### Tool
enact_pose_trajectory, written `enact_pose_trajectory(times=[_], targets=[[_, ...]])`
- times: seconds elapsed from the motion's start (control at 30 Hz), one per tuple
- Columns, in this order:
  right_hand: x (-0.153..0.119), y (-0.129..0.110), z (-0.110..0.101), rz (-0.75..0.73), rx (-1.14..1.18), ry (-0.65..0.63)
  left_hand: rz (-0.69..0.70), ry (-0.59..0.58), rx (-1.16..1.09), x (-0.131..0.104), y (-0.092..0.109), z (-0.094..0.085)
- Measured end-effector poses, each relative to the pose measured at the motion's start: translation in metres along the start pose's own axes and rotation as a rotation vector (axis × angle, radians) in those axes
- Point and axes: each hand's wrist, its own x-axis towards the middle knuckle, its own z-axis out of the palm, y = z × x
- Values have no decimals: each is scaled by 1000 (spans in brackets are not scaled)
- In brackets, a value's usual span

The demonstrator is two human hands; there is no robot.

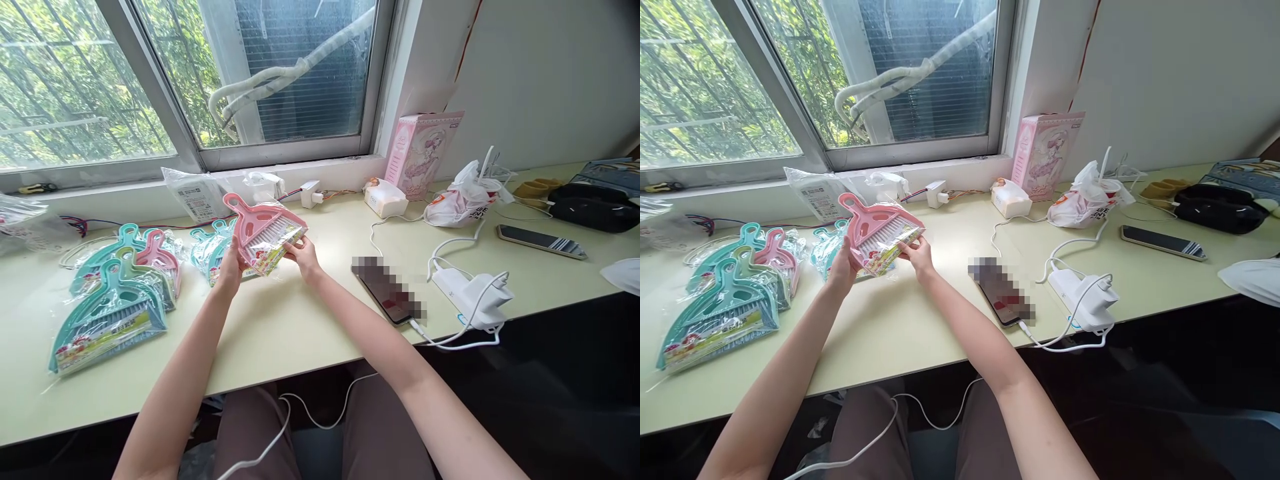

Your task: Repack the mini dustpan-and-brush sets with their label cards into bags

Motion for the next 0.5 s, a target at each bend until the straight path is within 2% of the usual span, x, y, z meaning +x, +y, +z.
enact_pose_trajectory(times=[0.1,0.27,0.4,0.5], targets=[[-2,-3,2,-26,-20,1,19,143,-51,4,0,-5],[-8,-6,8,-53,-71,-22,39,269,-39,5,2,-6],[-14,-6,16,-31,-140,-80,149,473,-93,7,3,-8],[-17,-4,22,3,-167,-156,215,567,-153,9,6,-14]])
